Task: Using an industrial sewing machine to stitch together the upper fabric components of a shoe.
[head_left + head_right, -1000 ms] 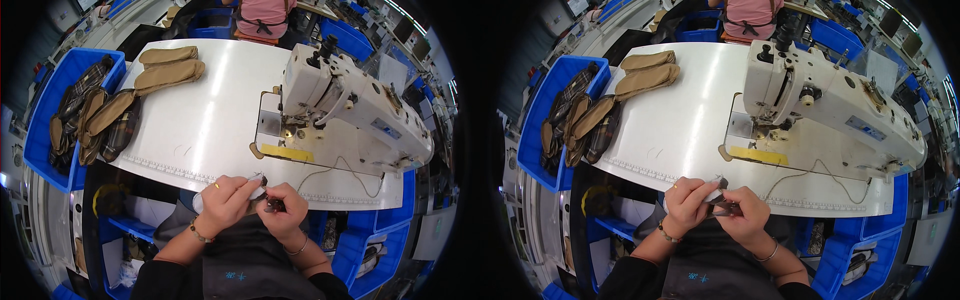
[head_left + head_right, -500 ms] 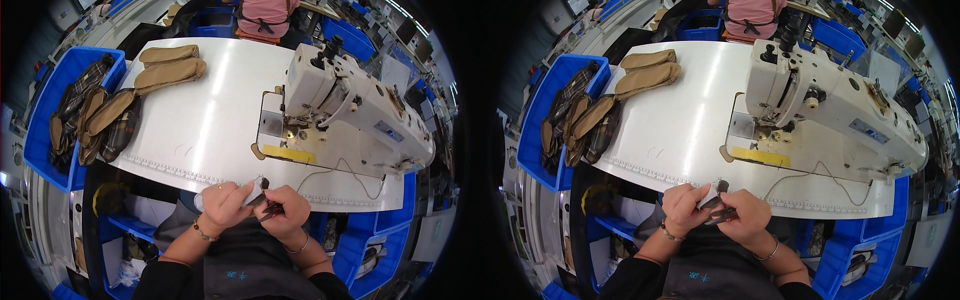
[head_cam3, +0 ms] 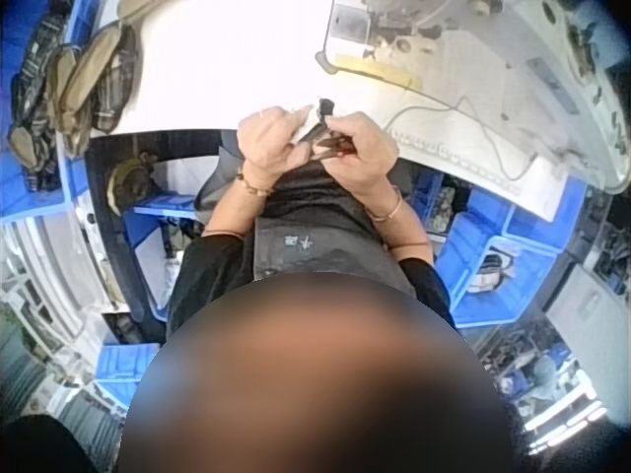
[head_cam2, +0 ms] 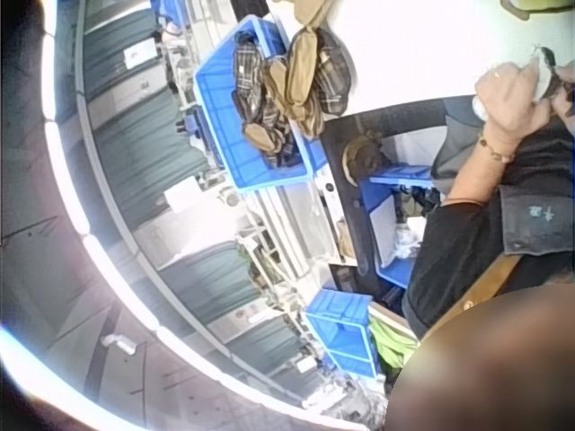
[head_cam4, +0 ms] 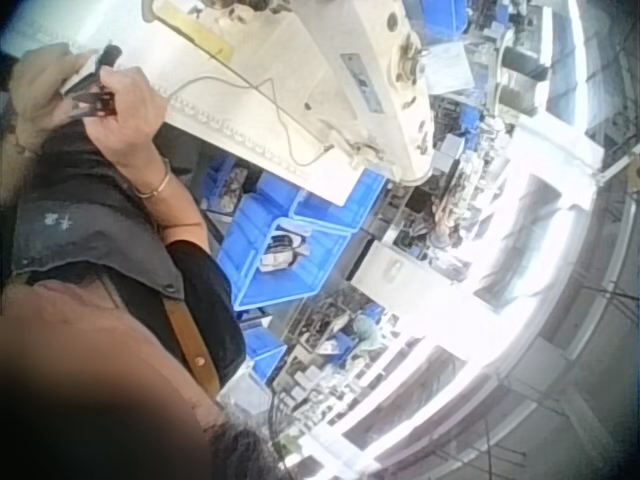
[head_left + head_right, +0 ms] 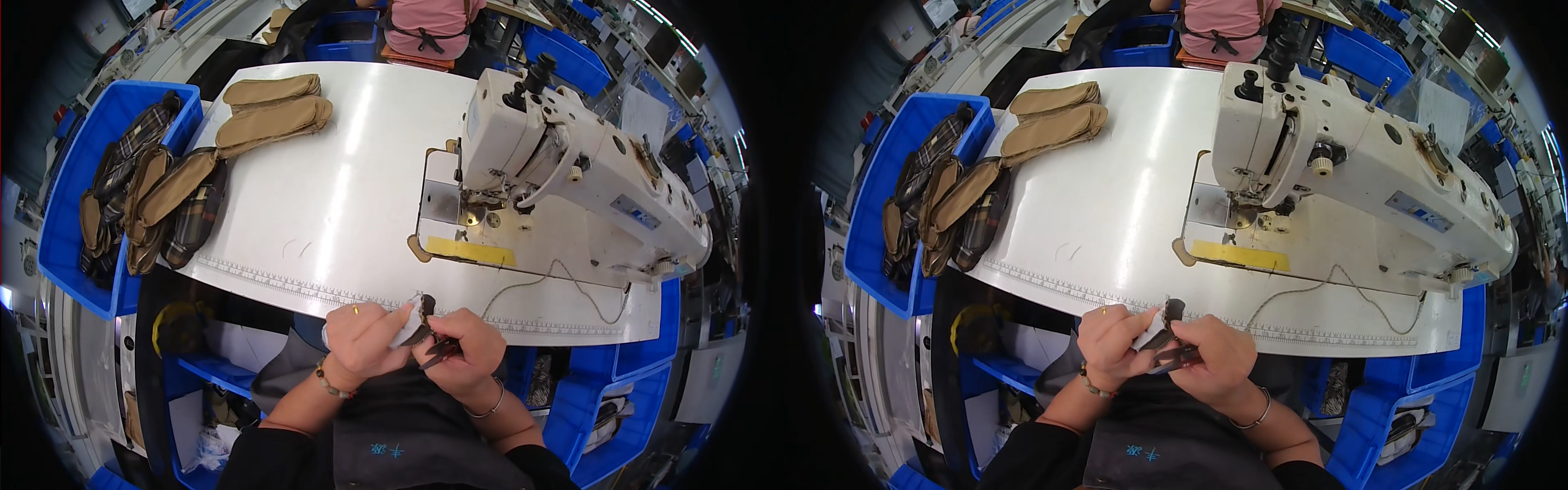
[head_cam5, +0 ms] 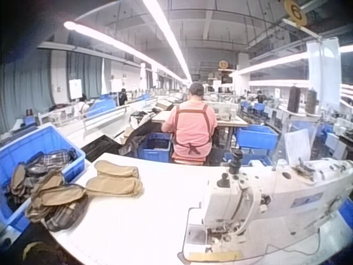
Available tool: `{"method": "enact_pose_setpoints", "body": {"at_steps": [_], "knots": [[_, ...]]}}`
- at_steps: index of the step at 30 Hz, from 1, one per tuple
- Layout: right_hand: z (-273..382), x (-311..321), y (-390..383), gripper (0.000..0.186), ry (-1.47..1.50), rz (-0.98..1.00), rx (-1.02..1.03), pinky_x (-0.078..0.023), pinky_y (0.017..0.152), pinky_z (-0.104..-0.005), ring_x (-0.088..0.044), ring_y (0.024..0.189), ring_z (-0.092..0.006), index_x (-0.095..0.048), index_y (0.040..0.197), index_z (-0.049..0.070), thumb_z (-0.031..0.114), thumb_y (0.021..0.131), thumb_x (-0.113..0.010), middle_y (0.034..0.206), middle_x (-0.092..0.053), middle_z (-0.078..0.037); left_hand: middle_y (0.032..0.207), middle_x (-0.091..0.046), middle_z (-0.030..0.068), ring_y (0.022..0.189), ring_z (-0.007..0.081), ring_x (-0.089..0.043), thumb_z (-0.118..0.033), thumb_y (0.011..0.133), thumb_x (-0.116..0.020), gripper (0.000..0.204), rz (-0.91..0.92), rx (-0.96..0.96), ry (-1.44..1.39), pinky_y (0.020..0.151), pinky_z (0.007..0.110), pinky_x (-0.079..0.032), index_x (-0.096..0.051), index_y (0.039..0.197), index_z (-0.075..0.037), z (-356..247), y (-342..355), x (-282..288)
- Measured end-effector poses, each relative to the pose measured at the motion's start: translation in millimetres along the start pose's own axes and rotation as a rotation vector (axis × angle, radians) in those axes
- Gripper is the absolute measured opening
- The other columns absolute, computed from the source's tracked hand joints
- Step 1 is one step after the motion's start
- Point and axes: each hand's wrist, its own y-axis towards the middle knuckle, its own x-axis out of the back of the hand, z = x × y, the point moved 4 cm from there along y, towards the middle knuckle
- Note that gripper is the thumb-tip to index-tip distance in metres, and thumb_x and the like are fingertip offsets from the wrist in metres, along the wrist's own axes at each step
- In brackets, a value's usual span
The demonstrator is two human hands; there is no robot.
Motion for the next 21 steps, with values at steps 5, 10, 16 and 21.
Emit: {"method": "enact_pose_setpoints", "body": {"at_steps": [5,10,16,21], "knots": [[2,2,-2,0.024,-0.070,0.005,0.058,-0.046,0.044,-0.0289,-0.059,0.050,-0.0196,-0.064,0.091,0.002,0.000,0.071,-0.076,0.066,-0.059,-0.009,0.060,-0.050,0.0015,0.047,0.0176,-0.050,-0.006,0.058,-0.074,0.036,0.085,0.175,-0.097,0.044,0.029,-0.039,-0.074,0.094,-0.008,7,6,-2],[2,6,-3,0.029,0.020,0.041,-0.034,-0.043,0.047,-0.0234,-0.055,0.050,-0.0116,-0.064,0.093,0.004,0.001,0.068,-0.078,0.067,-0.061,-0.007,0.068,-0.058,-0.0003,0.052,0.0156,-0.055,-0.003,0.058,-0.071,0.041,0.092,-0.037,-0.043,0.046,0.027,-0.043,-0.076,0.099,-0.009,2,16,7],[-8,16,5,0.034,0.389,0.297,-0.478,-0.043,0.053,-0.0183,-0.055,0.061,-0.0027,-0.065,0.106,0.000,0.014,0.080,-0.081,0.081,-0.069,-0.003,0.069,-0.058,-0.0008,0.053,0.0136,-0.054,-0.004,0.060,-0.071,0.045,0.115,-0.160,0.222,0.047,0.027,-0.044,-0.075,0.104,-0.005,-6,20,21],[-22,2,-9,0.027,0.584,0.155,-0.691,-0.041,0.058,-0.0157,-0.052,0.068,0.0011,-0.063,0.110,-0.002,0.007,0.087,-0.073,0.083,-0.068,0.000,0.074,-0.060,0.0006,0.058,0.0144,-0.056,-0.006,0.062,-0.074,0.048,0.164,-0.095,0.133,0.049,0.027,-0.045,-0.073,0.109,-0.004,-18,23,-4]]}}
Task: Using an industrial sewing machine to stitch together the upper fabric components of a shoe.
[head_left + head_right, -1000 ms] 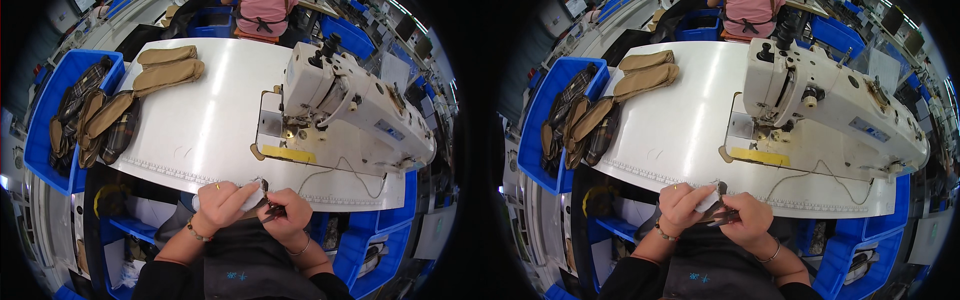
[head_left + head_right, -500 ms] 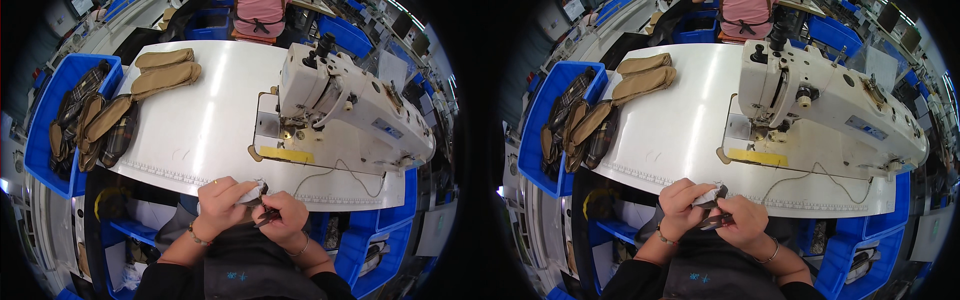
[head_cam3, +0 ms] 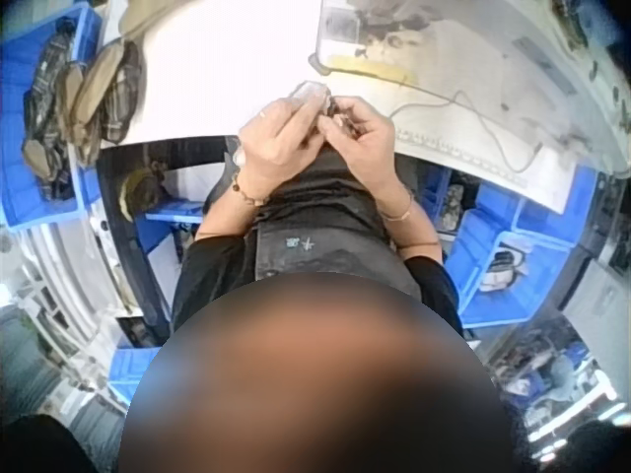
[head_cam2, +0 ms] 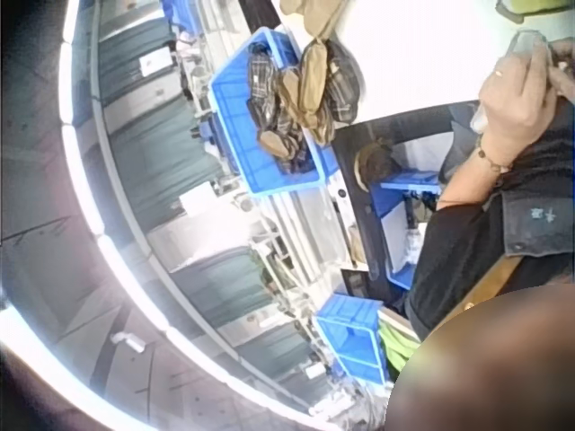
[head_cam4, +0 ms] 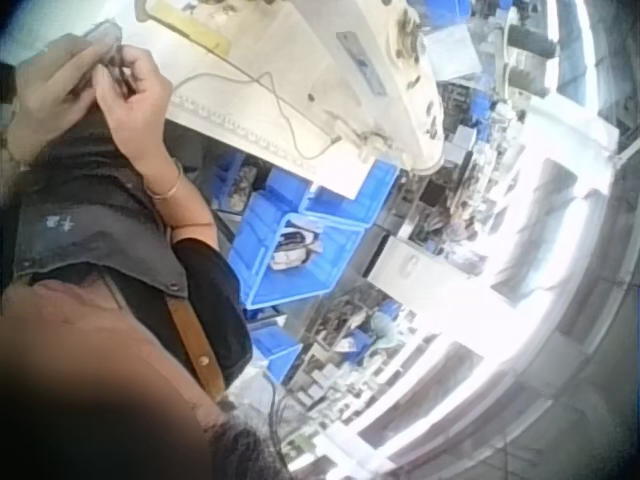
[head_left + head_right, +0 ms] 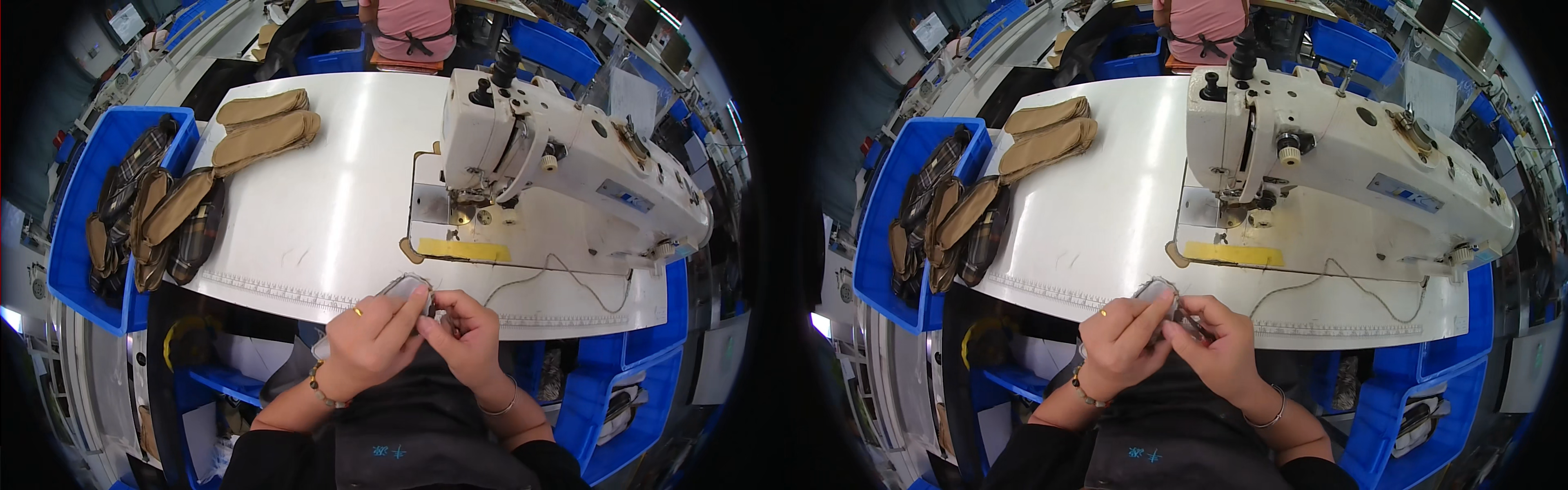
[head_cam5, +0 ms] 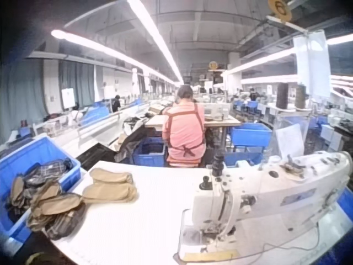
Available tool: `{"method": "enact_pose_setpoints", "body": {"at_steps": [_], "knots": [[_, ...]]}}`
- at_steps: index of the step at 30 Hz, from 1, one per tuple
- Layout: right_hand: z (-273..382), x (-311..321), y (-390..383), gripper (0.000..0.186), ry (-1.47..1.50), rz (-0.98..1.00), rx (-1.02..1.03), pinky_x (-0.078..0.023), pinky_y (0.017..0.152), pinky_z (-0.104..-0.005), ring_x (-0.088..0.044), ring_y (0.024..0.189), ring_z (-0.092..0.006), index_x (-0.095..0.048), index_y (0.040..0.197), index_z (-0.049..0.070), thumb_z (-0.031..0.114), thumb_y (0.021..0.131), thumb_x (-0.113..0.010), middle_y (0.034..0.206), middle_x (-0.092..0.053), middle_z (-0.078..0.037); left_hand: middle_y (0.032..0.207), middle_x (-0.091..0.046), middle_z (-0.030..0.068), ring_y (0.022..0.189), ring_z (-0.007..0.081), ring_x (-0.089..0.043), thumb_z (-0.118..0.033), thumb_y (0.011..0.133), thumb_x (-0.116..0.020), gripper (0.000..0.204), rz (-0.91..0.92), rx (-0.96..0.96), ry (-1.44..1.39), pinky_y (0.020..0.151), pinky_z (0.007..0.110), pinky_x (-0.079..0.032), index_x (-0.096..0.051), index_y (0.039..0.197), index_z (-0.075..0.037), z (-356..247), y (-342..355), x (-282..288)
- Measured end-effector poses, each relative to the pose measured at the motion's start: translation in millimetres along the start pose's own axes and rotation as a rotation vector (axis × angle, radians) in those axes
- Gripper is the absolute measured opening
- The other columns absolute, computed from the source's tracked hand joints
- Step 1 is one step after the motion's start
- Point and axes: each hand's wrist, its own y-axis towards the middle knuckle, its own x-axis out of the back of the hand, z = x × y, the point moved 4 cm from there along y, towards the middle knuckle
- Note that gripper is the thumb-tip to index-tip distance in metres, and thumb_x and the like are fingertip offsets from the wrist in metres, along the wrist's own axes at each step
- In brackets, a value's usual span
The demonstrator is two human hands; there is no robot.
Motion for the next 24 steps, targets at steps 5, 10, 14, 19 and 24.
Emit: {"method": "enact_pose_setpoints", "body": {"at_steps": [5,10,14,19,24], "knots": [[-5,20,5,0.016,-0.084,0.021,-0.021,-0.034,0.055,-0.0187,-0.042,0.063,-0.0004,-0.065,0.104,-0.003,0.006,0.091,-0.065,0.070,-0.055,0.006,0.090,-0.064,0.0053,0.070,0.0187,-0.059,-0.018,0.067,-0.082,0.055,0.097,0.122,-0.098,0.062,0.029,-0.048,-0.068,0.118,-0.004,-2,1,10],[-1,27,12,0.019,-0.081,0.128,-0.139,-0.035,0.056,-0.0196,-0.042,0.065,-0.0011,-0.065,0.107,-0.002,0.006,0.090,-0.065,0.072,-0.055,0.006,0.094,-0.064,0.0031,0.083,0.0114,-0.060,-0.015,0.081,-0.077,0.043,0.210,0.687,-0.691,0.072,0.024,-0.046,-0.063,0.119,-0.001,28,-7,-11],[-1,22,15,0.023,-0.197,0.082,-0.003,-0.042,0.059,-0.0211,-0.053,0.067,-0.0054,-0.065,0.110,0.000,0.008,0.088,-0.068,0.082,-0.062,0.000,0.094,-0.065,-0.0013,0.077,0.0018,-0.053,-0.010,0.093,-0.067,0.027,0.262,0.970,-1.124,0.069,0.018,-0.044,-0.062,0.117,0.001,29,-29,-32],[22,15,12,0.027,-0.632,-0.176,0.295,-0.048,0.056,-0.0264,-0.063,0.066,-0.0189,-0.067,0.109,0.005,0.011,0.083,-0.072,0.092,-0.065,-0.007,0.095,-0.065,-0.0033,0.077,-0.0006,-0.051,-0.009,0.095,-0.064,0.020,0.162,1.084,-1.116,0.067,0.016,-0.041,-0.064,0.112,0.002,42,-40,-43],[22,8,12,0.029,-0.958,-0.140,0.501,-0.044,0.049,-0.0288,-0.060,0.058,-0.0184,-0.068,0.109,0.007,0.012,0.080,-0.074,0.086,-0.061,-0.004,0.093,-0.065,-0.0040,0.076,-0.0010,-0.050,-0.011,0.096,-0.063,0.021,0.161,1.062,-1.115,0.067,0.015,-0.041,-0.064,0.113,0.002,40,-37,-41]]}}
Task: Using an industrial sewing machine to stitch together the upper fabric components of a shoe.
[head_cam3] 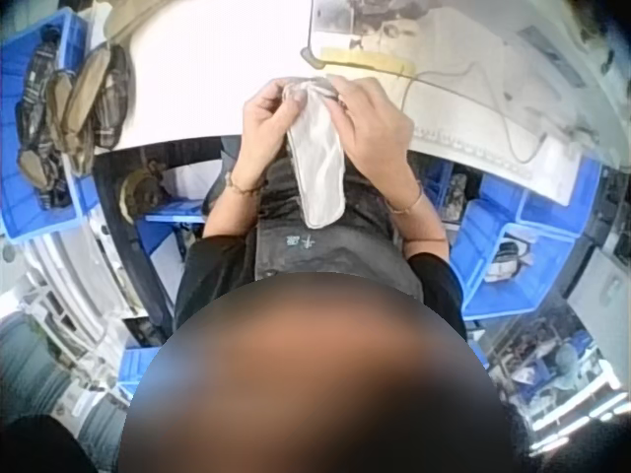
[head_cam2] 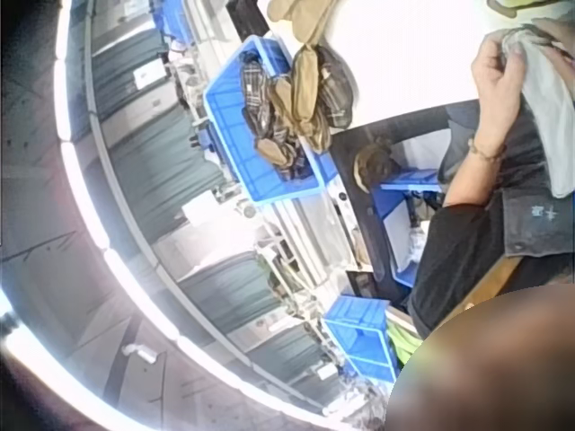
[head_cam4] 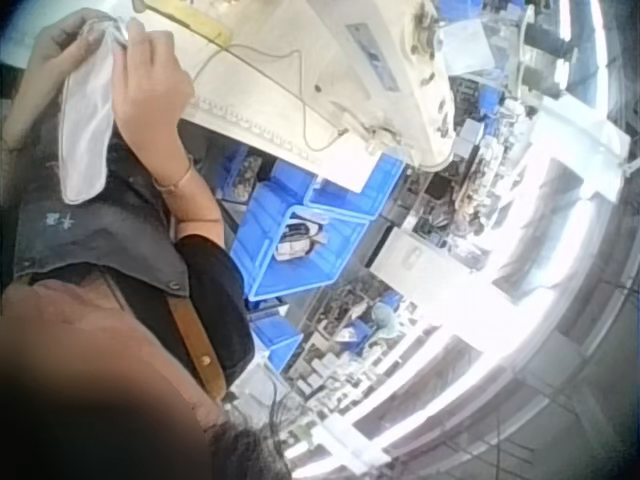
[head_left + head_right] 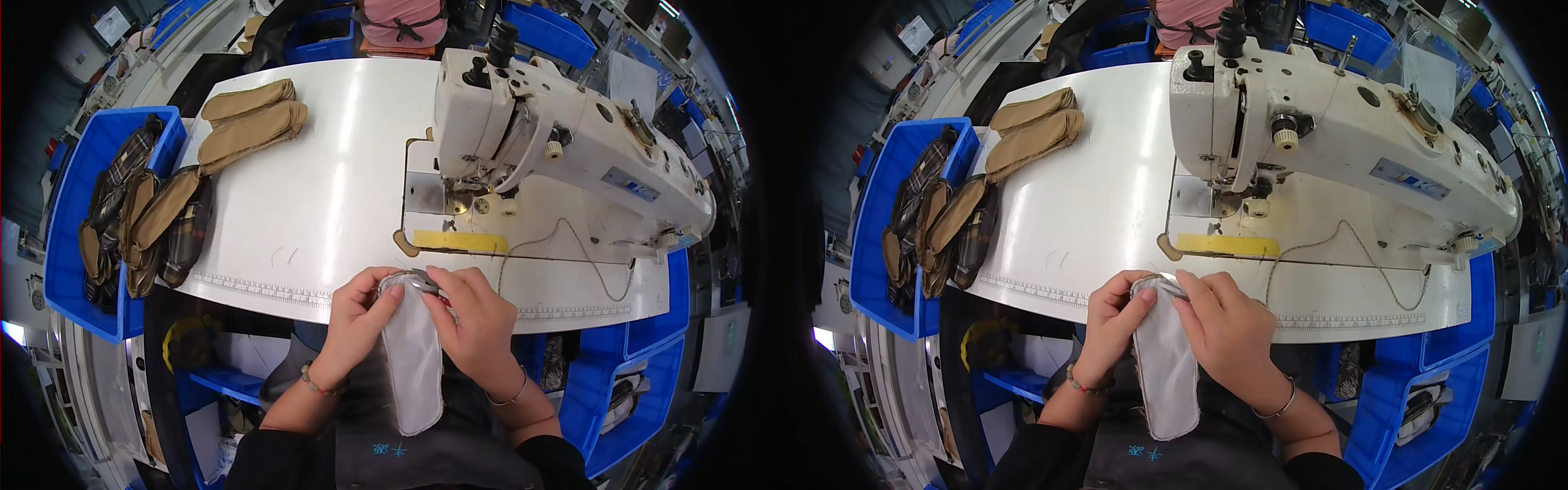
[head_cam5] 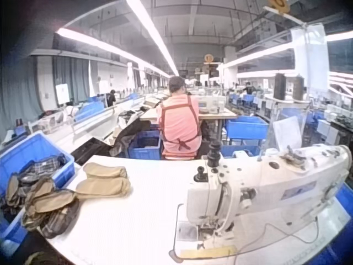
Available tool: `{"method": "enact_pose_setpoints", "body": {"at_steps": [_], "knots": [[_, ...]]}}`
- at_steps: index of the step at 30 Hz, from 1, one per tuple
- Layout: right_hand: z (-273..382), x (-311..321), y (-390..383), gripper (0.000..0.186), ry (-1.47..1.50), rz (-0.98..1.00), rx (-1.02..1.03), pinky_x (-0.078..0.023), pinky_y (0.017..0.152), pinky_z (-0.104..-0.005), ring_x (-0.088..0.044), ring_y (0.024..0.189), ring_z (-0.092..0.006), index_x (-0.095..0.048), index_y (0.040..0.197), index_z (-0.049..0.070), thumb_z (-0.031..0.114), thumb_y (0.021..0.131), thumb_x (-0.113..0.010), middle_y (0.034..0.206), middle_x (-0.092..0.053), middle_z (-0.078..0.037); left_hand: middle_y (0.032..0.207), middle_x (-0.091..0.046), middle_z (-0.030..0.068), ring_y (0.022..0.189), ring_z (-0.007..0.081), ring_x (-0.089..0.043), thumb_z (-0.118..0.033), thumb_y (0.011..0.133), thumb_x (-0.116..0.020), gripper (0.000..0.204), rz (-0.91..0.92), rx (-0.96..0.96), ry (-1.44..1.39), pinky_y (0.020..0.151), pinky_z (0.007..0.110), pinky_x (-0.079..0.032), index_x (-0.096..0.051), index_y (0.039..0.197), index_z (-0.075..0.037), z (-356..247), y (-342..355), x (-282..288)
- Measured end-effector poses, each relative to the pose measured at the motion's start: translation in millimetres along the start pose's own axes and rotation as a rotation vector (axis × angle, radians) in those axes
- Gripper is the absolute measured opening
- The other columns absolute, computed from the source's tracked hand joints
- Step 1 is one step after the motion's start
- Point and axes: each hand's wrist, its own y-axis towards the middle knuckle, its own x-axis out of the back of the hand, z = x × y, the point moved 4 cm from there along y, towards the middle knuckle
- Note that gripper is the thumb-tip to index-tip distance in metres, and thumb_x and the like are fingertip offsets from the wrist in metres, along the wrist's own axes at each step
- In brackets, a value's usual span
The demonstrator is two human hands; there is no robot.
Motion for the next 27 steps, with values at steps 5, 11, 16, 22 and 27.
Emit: {"method": "enact_pose_setpoints", "body": {"at_steps": [5,11,16,22,27], "knots": [[3,-4,0,0.032,-0.126,-0.027,0.068,-0.041,0.046,-0.0292,-0.056,0.054,-0.0157,-0.069,0.108,0.008,0.013,0.077,-0.075,0.081,-0.057,-0.001,0.092,-0.065,-0.0040,0.076,-0.0008,-0.050,-0.011,0.096,-0.064,0.023,-0.022,0.000,-0.008,0.068,0.015,-0.041,-0.064,0.114,0.003,1,-2,0],[3,-5,-2,0.035,-0.172,-0.085,0.070,-0.041,0.046,-0.0293,-0.057,0.055,-0.0155,-0.069,0.109,0.008,0.013,0.075,-0.076,0.082,-0.057,-0.001,0.091,-0.064,-0.0044,0.076,-0.0007,-0.050,-0.011,0.096,-0.064,0.023,-0.021,0.000,-0.018,0.068,0.015,-0.041,-0.065,0.113,0.003,3,-1,1],[9,-7,1,0.034,-0.190,-0.067,0.042,-0.046,0.051,-0.0317,-0.060,0.060,-0.0213,-0.070,0.109,0.005,0.005,0.075,-0.077,0.083,-0.061,-0.006,0.088,-0.063,-0.0057,0.074,-0.0014,-0.047,-0.011,0.096,-0.063,0.021,-0.029,0.016,-0.035,0.066,0.015,-0.039,-0.066,0.112,0.003,4,-1,2],[2,-15,-2,0.032,-0.245,-0.139,0.191,-0.044,0.046,-0.0270,-0.058,0.056,-0.0140,-0.070,0.107,0.007,0.012,0.076,-0.075,0.082,-0.060,-0.001,0.087,-0.063,-0.0058,0.074,-0.0012,-0.047,-0.011,0.097,-0.063,0.020,-0.017,0.006,-0.030,0.066,0.015,-0.039,-0.067,0.110,0.003,4,0,3],[2,-10,2,0.028,-0.165,-0.090,0.120,-0.048,0.053,-0.0317,-0.063,0.063,-0.0225,-0.070,0.105,0.002,0.003,0.077,-0.075,0.084,-0.065,-0.009,0.089,-0.065,-0.0033,0.079,0.0013,-0.051,-0.012,0.097,-0.062,0.020,-0.005,0.006,-0.006,0.071,0.017,-0.043,-0.068,0.109,0.003,5,-3,0]]}}
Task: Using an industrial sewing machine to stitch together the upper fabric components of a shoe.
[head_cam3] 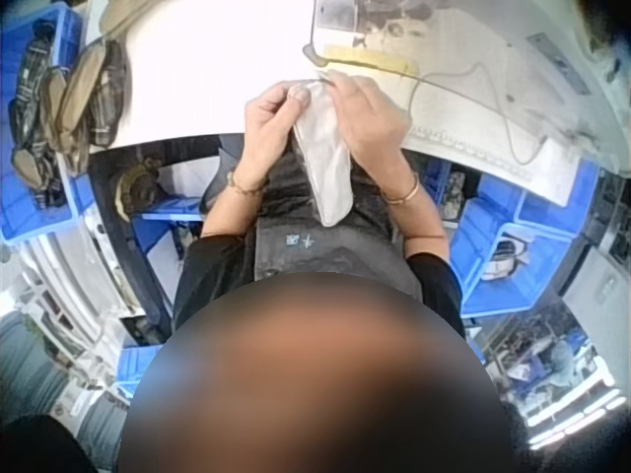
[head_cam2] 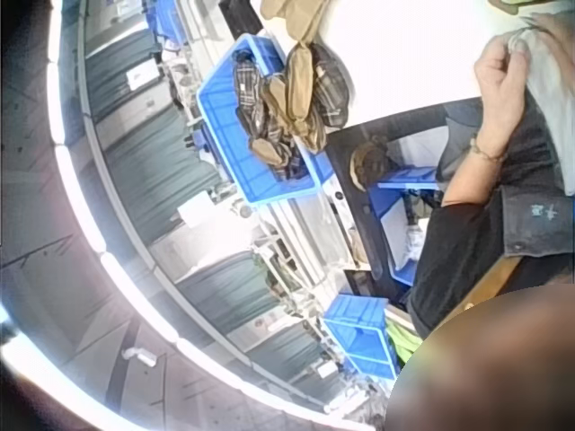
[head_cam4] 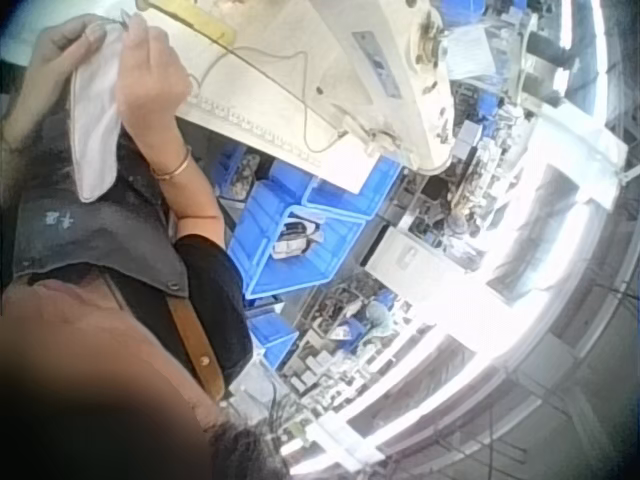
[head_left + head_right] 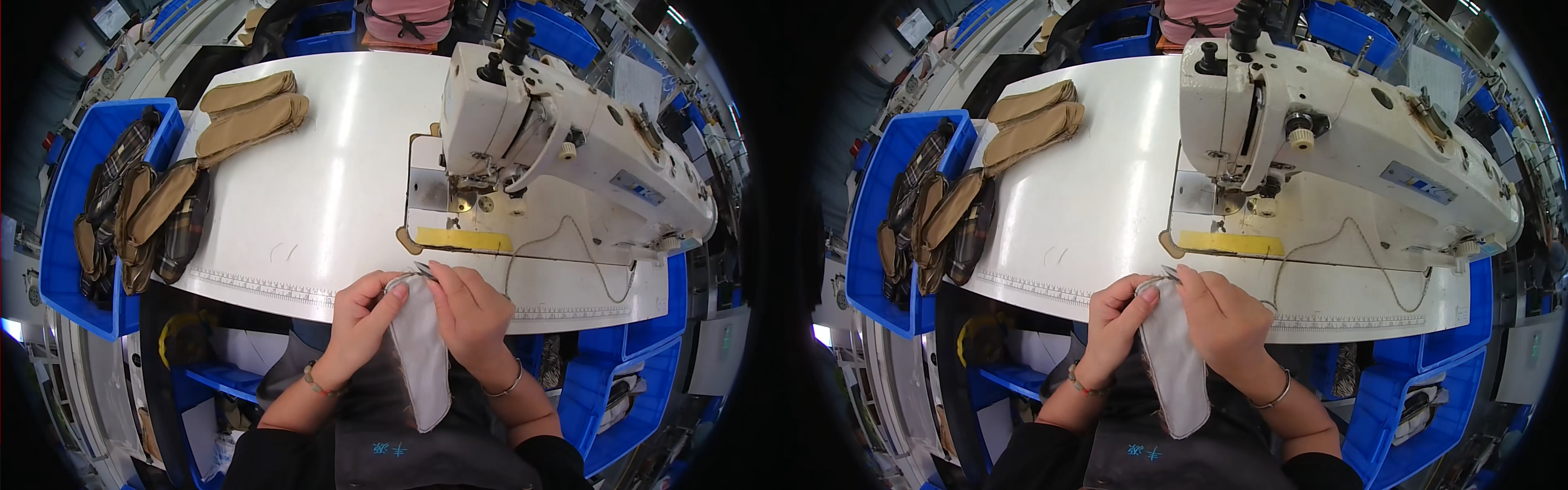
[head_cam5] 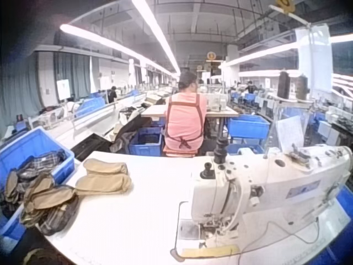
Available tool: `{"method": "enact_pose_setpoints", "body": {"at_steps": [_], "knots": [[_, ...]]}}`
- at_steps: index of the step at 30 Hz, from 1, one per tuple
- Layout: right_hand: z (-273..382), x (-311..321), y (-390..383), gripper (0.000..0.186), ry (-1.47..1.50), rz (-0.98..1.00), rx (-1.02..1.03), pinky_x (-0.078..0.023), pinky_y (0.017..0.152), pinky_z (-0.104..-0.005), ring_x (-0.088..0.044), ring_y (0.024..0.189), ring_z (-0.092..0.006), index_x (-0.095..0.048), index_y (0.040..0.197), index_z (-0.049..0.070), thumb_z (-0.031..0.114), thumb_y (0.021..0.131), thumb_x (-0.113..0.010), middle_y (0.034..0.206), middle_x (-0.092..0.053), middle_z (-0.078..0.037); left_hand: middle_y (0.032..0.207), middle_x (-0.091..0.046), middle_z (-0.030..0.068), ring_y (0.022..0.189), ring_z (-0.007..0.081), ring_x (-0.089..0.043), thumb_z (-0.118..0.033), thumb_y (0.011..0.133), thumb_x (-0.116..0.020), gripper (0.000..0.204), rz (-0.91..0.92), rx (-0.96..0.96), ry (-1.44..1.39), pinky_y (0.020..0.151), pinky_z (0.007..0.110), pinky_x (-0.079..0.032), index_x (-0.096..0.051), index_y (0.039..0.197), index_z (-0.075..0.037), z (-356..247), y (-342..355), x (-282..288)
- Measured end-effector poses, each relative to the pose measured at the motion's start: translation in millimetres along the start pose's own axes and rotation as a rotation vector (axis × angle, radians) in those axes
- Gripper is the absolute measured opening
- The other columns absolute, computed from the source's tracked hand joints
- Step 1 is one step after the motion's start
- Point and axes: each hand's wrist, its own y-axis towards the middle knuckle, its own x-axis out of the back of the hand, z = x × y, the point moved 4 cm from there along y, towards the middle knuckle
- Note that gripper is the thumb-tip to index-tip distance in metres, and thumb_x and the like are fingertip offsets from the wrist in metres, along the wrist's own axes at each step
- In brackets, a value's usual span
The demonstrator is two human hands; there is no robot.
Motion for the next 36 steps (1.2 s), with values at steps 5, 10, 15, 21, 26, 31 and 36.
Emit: {"method": "enact_pose_setpoints", "body": {"at_steps": [5,10,15,21,26,31,36], "knots": [[4,8,2,0.029,0.064,0.037,0.003,-0.048,0.053,-0.0313,-0.062,0.063,-0.0224,-0.070,0.106,0.002,0.004,0.077,-0.075,0.084,-0.064,-0.009,0.090,-0.066,-0.0025,0.081,0.0016,-0.052,-0.013,0.098,-0.061,0.021,-0.005,0.001,0.002,0.071,0.018,-0.043,-0.068,0.109,0.003,-4,1,2],[8,9,2,0.032,0.057,0.102,0.012,-0.047,0.053,-0.0307,-0.062,0.062,-0.0214,-0.070,0.108,0.002,0.004,0.076,-0.076,0.085,-0.063,-0.007,0.087,-0.065,-0.0038,0.078,0.0010,-0.051,-0.013,0.098,-0.061,0.020,-0.014,-0.018,0.016,0.069,0.017,-0.042,-0.069,0.107,0.003,-4,2,2],[9,7,1,0.033,0.046,0.100,0.027,-0.047,0.053,-0.0303,-0.062,0.062,-0.0206,-0.070,0.108,0.003,0.005,0.076,-0.076,0.085,-0.062,-0.006,0.082,-0.062,-0.0058,0.074,0.0002,-0.046,-0.013,0.097,-0.061,0.019,-0.021,-0.021,0.051,0.064,0.017,-0.038,-0.069,0.105,0.003,-2,2,3],[9,7,2,0.033,0.048,0.107,0.040,-0.046,0.052,-0.0302,-0.061,0.061,-0.0200,-0.070,0.108,0.003,0.005,0.076,-0.076,0.084,-0.062,-0.006,0.082,-0.062,-0.0047,0.073,0.0007,-0.047,-0.013,0.097,-0.062,0.019,-0.012,-0.037,0.070,0.065,0.017,-0.038,-0.069,0.104,0.003,-1,3,5],[7,3,0,0.034,0.048,0.082,0.021,-0.046,0.052,-0.0300,-0.061,0.061,-0.0197,-0.070,0.109,0.002,0.005,0.076,-0.077,0.084,-0.061,-0.006,0.083,-0.063,-0.0042,0.074,0.0014,-0.047,-0.013,0.097,-0.062,0.019,-0.005,-0.024,0.080,0.065,0.018,-0.039,-0.069,0.104,0.003,-3,3,4],[3,-4,-4,0.032,0.017,-0.025,0.078,-0.042,0.045,-0.0259,-0.056,0.054,-0.0133,-0.071,0.106,0.006,0.013,0.076,-0.075,0.080,-0.058,-0.001,0.085,-0.064,-0.0035,0.076,0.0017,-0.049,-0.013,0.097,-0.062,0.019,0.002,-0.014,0.058,0.068,0.018,-0.041,-0.069,0.104,0.003,-3,3,5],[0,-8,-6,0.033,0.057,-0.066,0.054,-0.045,0.047,-0.0264,-0.059,0.057,-0.0143,-0.071,0.106,0.005,0.011,0.075,-0.076,0.081,-0.060,-0.002,0.089,-0.066,-0.0023,0.080,0.0024,-0.053,-0.013,0.097,-0.062,0.020,0.026,-0.019,0.043,0.071,0.019,-0.043,-0.069,0.107,0.003,-9,5,2]]}}
